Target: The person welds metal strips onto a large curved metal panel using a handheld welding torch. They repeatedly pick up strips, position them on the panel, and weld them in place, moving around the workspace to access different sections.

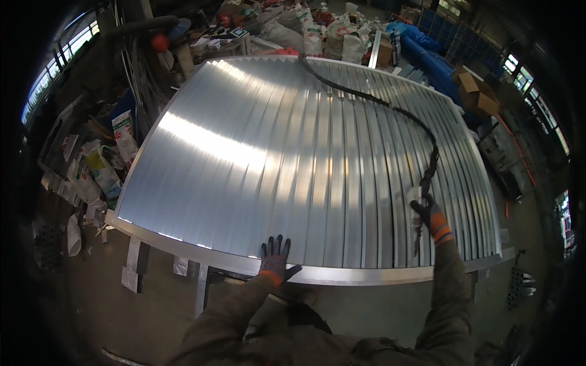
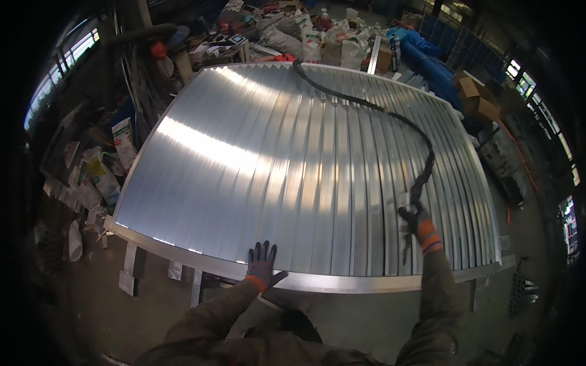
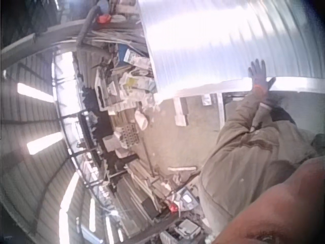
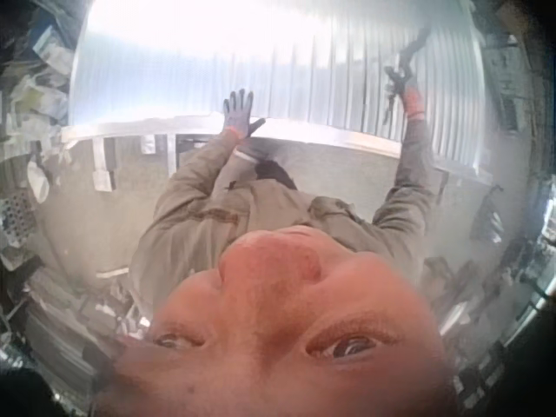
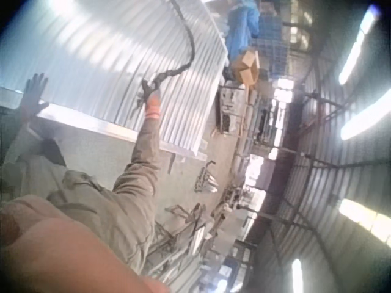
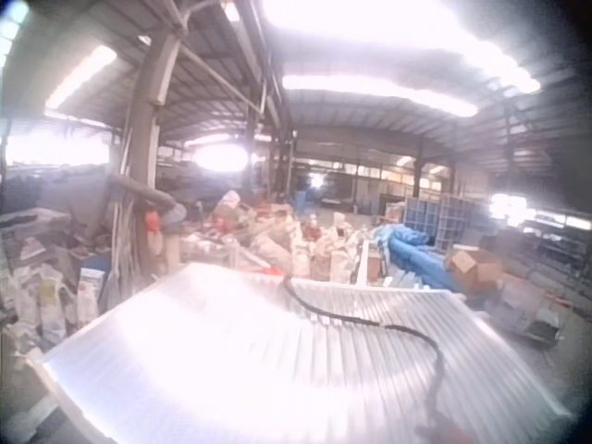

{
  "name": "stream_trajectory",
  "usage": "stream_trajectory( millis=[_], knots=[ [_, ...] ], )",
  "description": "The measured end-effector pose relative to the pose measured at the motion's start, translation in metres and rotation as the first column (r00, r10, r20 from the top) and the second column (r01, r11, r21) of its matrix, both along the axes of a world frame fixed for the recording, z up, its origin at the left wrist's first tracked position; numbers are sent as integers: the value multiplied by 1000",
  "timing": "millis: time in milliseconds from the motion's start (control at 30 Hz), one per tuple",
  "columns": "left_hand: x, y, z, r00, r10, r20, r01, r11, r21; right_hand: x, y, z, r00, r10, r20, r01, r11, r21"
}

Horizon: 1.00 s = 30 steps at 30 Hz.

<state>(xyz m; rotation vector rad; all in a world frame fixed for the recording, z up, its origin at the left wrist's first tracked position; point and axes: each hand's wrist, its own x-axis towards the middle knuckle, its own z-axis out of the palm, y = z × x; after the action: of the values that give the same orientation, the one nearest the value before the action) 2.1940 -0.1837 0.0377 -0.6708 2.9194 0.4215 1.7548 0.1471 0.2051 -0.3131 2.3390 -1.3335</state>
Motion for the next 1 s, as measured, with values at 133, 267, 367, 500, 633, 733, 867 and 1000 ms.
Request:
stream_trajectory(
  millis=[133,267,367,500,633,733,867,1000],
  knots=[
    [-22,55,44,966,-20,-257,162,824,543,140,-18,-1,996,31,-80,-42,989,-138],
    [16,102,96,889,27,-456,386,489,782,282,-61,-31,995,-58,-76,33,955,-293],
    [83,92,114,946,100,-309,227,477,849,383,-98,-42,996,-42,-85,7,928,-374],
    [196,67,121,880,282,-383,125,640,758,520,-150,-40,1000,19,10,-13,917,-398],
    [305,34,120,800,457,-389,-68,713,698,637,-184,-41,961,276,19,-238,860,-451],
    [391,15,118,785,548,-288,-283,732,620,686,-207,-46,854,510,-106,-495,730,-472],
    [484,-14,123,869,382,-315,-255,890,377,688,-220,-40,624,667,-407,-757,644,-106],
    [528,-17,139,942,253,-222,-228,965,134,668,-249,-32,295,674,-678,-729,618,296]
  ],
)
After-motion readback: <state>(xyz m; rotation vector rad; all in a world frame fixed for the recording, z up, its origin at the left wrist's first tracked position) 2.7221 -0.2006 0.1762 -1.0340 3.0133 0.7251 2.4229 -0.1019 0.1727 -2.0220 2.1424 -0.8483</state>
